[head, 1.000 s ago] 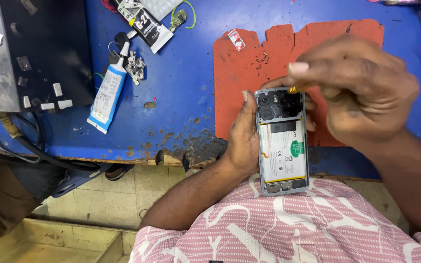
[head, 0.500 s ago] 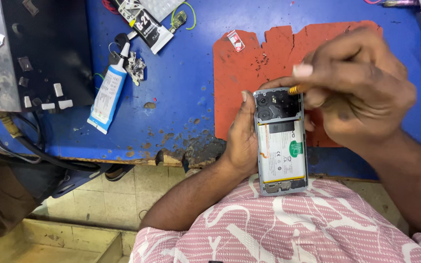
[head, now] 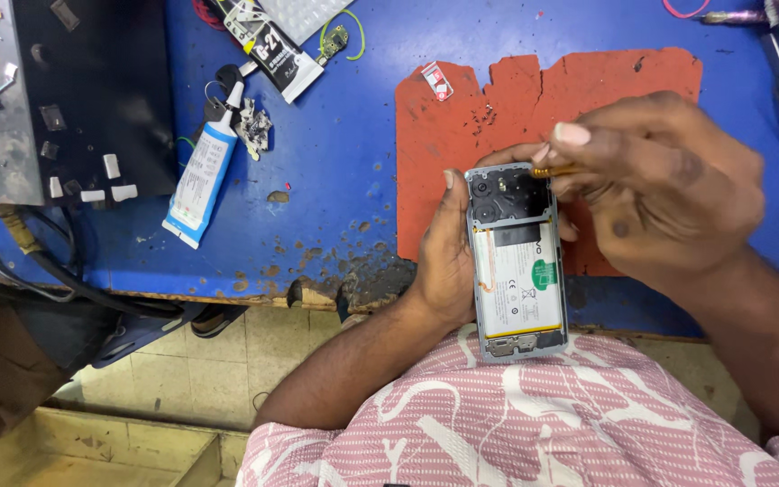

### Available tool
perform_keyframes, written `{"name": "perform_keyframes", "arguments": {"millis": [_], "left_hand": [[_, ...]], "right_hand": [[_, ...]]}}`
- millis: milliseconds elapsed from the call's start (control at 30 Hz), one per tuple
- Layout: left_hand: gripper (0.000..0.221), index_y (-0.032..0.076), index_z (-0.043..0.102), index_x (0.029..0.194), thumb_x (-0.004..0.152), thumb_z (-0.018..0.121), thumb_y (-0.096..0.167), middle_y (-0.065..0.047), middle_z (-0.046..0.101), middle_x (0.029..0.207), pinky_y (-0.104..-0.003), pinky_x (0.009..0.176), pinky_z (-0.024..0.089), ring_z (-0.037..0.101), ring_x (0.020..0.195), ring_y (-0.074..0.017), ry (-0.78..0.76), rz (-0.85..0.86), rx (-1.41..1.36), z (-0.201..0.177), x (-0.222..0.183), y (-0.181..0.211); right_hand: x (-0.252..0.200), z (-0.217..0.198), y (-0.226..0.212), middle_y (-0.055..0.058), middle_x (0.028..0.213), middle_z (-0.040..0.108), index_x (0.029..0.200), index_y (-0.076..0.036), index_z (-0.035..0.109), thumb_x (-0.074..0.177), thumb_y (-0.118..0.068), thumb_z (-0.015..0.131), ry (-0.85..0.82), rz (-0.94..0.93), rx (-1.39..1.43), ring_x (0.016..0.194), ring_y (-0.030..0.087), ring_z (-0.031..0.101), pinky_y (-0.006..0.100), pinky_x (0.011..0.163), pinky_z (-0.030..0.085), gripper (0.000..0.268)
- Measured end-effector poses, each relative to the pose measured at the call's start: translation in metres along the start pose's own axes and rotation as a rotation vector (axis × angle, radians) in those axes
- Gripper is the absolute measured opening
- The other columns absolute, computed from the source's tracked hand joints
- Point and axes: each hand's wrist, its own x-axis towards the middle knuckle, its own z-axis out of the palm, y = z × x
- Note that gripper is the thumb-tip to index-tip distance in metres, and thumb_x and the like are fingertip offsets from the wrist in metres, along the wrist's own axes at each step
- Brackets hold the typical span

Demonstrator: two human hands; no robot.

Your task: The person uses a small screwdriver to remove screws from the back of a smartphone. They then use a prying tool to separate the back cover and disconnect the battery connector. The person removes the battery and places it on the workbench.

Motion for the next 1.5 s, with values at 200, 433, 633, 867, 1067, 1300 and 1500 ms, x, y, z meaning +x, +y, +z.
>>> {"name": "perform_keyframes", "arguments": {"millis": [200, 433, 633, 867, 1067, 1300, 1500], "left_hand": [[0.071, 0.001, 0.040, 0.150, 0.118, 0.026, 0.063, -0.020, 0.061, 0.126, -0.036, 0.085, 0.058, 0.068, 0.105, -0.0249, -0.032, 0.039, -0.088, 0.000, -0.001, -0.001], [0.076, 0.000, 0.039, 0.155, 0.116, 0.027, 0.064, -0.021, 0.061, 0.126, -0.037, 0.086, 0.058, 0.068, 0.104, -0.0258, -0.011, 0.082, -0.001, 0.008, -0.017, 0.013], [0.076, 0.000, 0.039, 0.154, 0.116, 0.026, 0.065, -0.022, 0.062, 0.127, -0.037, 0.087, 0.058, 0.068, 0.105, -0.0260, -0.011, 0.168, 0.049, 0.002, -0.025, 0.030], [0.073, -0.001, 0.040, 0.150, 0.119, 0.027, 0.064, -0.024, 0.064, 0.127, -0.038, 0.086, 0.059, 0.070, 0.103, -0.0269, 0.004, 0.279, 0.093, -0.007, -0.026, 0.043], [0.073, 0.001, 0.039, 0.154, 0.118, 0.028, 0.064, -0.023, 0.064, 0.126, -0.037, 0.086, 0.059, 0.070, 0.104, -0.0269, 0.002, 0.298, 0.035, -0.006, -0.024, 0.048], [0.070, 0.001, 0.038, 0.150, 0.119, 0.026, 0.063, -0.024, 0.064, 0.127, -0.037, 0.087, 0.059, 0.070, 0.104, -0.0266, -0.028, 0.323, 0.005, -0.008, -0.018, 0.048], [0.071, 0.000, 0.038, 0.150, 0.120, 0.025, 0.063, -0.023, 0.064, 0.126, -0.037, 0.088, 0.059, 0.070, 0.104, -0.0264, -0.055, 0.331, 0.016, -0.007, -0.014, 0.049]], "right_hand": [[0.002, -0.011, -0.011, 0.012, 0.106, 0.064, 0.127, -0.004, 0.055, 0.097, 0.020, 0.065, 0.053, 0.231, 0.277, 0.099, 0.022, 0.073, 0.032, 0.090, 0.065, 0.040], [0.012, -0.012, 0.033, 0.011, 0.111, 0.066, 0.115, 0.003, 0.057, 0.110, 0.022, 0.059, 0.051, 0.482, 0.409, 0.102, 0.016, 0.066, 0.028, 0.100, 0.059, 0.020], [0.025, 0.018, 0.052, 0.018, 0.106, 0.070, 0.107, 0.009, 0.054, 0.107, 0.027, 0.044, -0.162, 0.226, 0.295, 0.107, 0.023, 0.073, 0.033, 0.100, 0.062, 0.020], [0.033, 0.042, 0.050, 0.020, 0.095, 0.070, 0.101, 0.011, 0.057, 0.101, 0.024, 0.037, -0.217, 0.200, 0.200, 0.092, 0.026, 0.074, 0.036, 0.086, 0.063, 0.023], [0.031, 0.044, 0.048, 0.020, 0.096, 0.069, 0.100, 0.012, 0.055, 0.116, 0.013, 0.035, -0.206, 0.210, 0.234, 0.094, 0.026, 0.075, 0.037, 0.089, 0.064, 0.025], [0.019, 0.033, 0.046, 0.020, 0.103, 0.068, 0.107, 0.010, 0.056, 0.125, -0.010, 0.034, -0.207, 0.342, 0.387, 0.101, 0.028, 0.074, 0.040, 0.094, 0.065, 0.035], [-0.021, 0.006, 0.076, 0.014, 0.105, 0.068, 0.113, 0.006, 0.055, 0.127, -0.022, 0.037, -0.127, 0.381, 0.355, 0.098, 0.019, 0.071, 0.030, 0.097, 0.062, 0.036]]}}
